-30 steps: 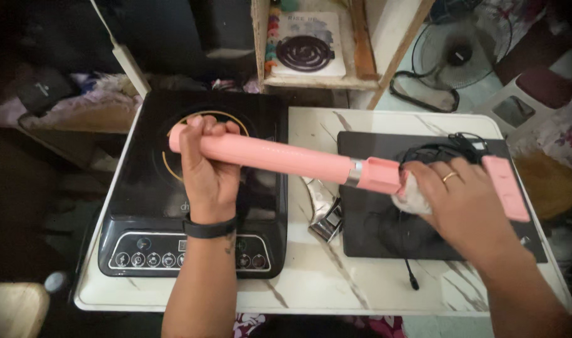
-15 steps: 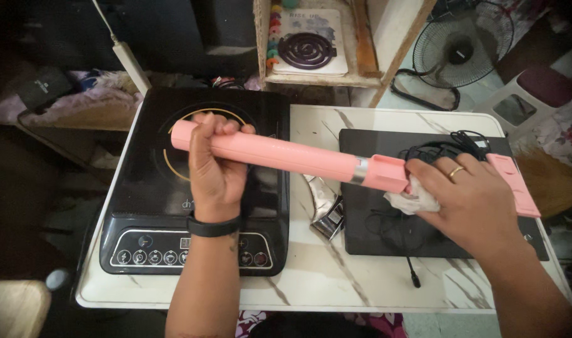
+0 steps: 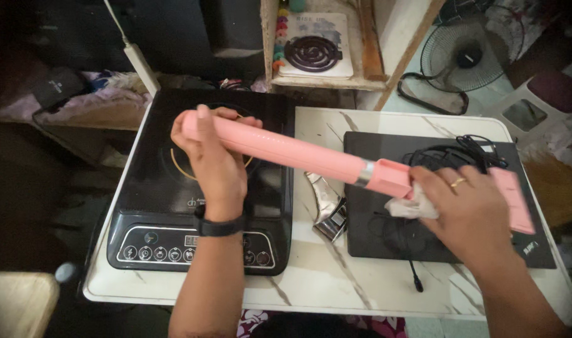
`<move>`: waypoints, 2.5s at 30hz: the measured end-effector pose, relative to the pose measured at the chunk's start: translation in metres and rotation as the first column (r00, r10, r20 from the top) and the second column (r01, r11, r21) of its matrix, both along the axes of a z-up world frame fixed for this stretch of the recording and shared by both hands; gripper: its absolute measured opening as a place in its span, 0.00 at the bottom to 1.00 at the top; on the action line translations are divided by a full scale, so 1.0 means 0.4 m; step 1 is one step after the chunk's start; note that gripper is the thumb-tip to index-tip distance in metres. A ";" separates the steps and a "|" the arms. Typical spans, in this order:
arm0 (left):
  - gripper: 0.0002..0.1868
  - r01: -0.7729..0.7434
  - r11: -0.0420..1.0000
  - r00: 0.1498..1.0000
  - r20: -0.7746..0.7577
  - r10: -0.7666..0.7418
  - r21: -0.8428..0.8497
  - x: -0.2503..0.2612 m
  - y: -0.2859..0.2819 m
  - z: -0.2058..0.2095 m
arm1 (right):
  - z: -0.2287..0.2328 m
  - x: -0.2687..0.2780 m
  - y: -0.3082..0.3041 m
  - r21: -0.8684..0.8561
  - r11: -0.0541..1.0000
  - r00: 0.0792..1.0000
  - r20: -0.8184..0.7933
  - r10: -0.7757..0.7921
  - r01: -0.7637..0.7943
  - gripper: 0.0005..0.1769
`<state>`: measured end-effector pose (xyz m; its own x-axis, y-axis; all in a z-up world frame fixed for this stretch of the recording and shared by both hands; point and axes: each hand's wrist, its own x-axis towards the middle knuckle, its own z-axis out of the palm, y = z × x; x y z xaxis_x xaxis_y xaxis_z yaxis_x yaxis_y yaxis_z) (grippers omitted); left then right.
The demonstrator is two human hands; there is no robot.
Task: The person wipes the surface of a black induction cooktop with a white cloth, then picks up a pink selfie stick and wipes its handle and telescopic metal pole. The person collapses the selfie stick and continues wiping it before placing it back on the table.
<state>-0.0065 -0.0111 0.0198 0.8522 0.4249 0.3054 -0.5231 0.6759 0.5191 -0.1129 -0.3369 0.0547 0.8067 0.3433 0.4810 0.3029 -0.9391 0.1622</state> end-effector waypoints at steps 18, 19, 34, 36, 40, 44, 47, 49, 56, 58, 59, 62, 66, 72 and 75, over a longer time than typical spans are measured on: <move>0.07 -0.180 0.807 0.983 0.065 0.174 0.563 0.015 0.043 -0.030 | -0.010 0.010 -0.161 -0.145 0.976 0.973 0.191 -0.132 0.161 0.44; 0.07 -0.193 0.812 0.981 0.106 0.161 0.550 0.012 0.044 -0.028 | -0.013 0.013 -0.166 -0.133 0.980 0.974 0.188 -0.124 0.151 0.44; 0.08 0.030 0.909 0.998 -0.070 -0.001 0.416 0.025 0.050 -0.033 | -0.024 0.079 -0.174 0.005 1.000 0.998 0.069 0.011 -0.011 0.43; 0.08 0.051 0.912 0.995 -0.102 -0.011 0.407 0.031 0.056 -0.042 | -0.016 0.083 -0.160 -0.022 1.000 0.998 0.058 -0.015 0.016 0.42; 0.07 0.033 0.916 0.994 -0.105 0.009 0.399 0.042 0.059 -0.068 | -0.004 0.107 -0.136 -0.066 0.998 0.998 0.067 -0.004 0.008 0.41; 0.09 -0.101 0.877 0.989 -0.047 0.139 0.470 0.054 0.053 -0.103 | -0.016 0.118 -0.117 0.009 1.000 1.000 -0.013 0.019 -0.019 0.38; 0.12 -0.118 0.884 0.991 -0.002 0.133 0.453 0.062 0.059 -0.109 | -0.030 0.128 -0.111 0.039 0.999 0.999 -0.025 0.020 -0.019 0.38; 0.15 -0.080 0.862 0.980 -0.117 0.159 0.500 0.058 0.064 -0.099 | -0.036 0.135 -0.104 0.056 0.997 0.999 -0.025 0.046 -0.044 0.38; 0.51 -0.074 0.681 0.990 -0.028 0.136 0.729 -0.002 0.048 -0.012 | -0.022 0.131 -0.092 0.108 0.994 0.998 -0.063 0.001 0.006 0.36; 0.49 -0.052 0.742 0.997 -0.013 0.082 0.669 -0.016 0.039 0.010 | -0.022 0.131 -0.086 0.145 0.989 0.999 -0.033 -0.003 0.008 0.37; 0.48 -0.232 0.601 0.967 0.115 0.227 0.765 -0.022 0.033 0.018 | -0.022 0.130 -0.085 0.141 0.990 1.000 0.003 0.012 -0.012 0.37; 0.43 -0.512 0.346 0.843 0.383 0.377 0.787 -0.054 0.014 0.020 | -0.028 0.122 -0.083 0.133 0.990 0.997 0.076 0.031 -0.041 0.38; 0.40 -0.305 0.768 0.944 0.287 0.164 0.563 -0.067 -0.019 0.015 | -0.019 0.123 -0.073 0.129 0.992 0.995 0.104 -0.002 -0.011 0.37; 0.37 -0.050 0.881 0.976 0.209 -0.056 0.470 -0.043 -0.006 -0.004 | 0.009 0.094 -0.021 0.004 0.999 0.980 0.197 -0.032 0.032 0.31; 0.37 -0.137 0.821 0.959 0.281 -0.029 0.554 -0.045 -0.003 -0.011 | 0.020 0.078 -0.011 -0.073 0.995 0.958 0.283 -0.038 0.061 0.26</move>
